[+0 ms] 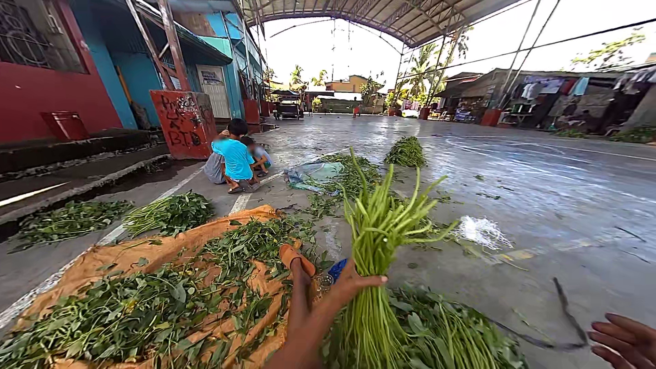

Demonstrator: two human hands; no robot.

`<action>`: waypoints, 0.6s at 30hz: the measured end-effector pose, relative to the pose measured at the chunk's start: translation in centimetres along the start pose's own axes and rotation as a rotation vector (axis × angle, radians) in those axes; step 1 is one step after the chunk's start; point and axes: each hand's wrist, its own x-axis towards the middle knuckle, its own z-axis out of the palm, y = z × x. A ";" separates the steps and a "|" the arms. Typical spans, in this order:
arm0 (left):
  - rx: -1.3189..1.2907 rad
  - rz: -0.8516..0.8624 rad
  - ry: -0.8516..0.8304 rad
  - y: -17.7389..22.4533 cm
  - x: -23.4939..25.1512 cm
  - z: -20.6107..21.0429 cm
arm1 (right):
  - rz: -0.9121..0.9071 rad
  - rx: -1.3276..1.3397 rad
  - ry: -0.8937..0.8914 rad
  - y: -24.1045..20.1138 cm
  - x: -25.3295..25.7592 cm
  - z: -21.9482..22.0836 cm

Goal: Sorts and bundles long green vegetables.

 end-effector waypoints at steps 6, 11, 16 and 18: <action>-0.551 0.185 -0.467 1.3 2.3 -5.8 | -0.232 -0.028 -0.066 -1.1 -2.7 4.5; -0.602 0.230 -0.612 1.1 2.4 -5.3 | -0.271 -0.259 -0.416 -1.0 -5.1 12.9; -0.630 0.158 -0.770 -0.7 2.2 -2.4 | 0.011 -0.370 -0.787 7.6 -5.1 17.8; -0.634 0.153 -0.755 -1.6 1.8 -1.8 | 0.033 -0.360 -0.841 9.9 -5.4 17.6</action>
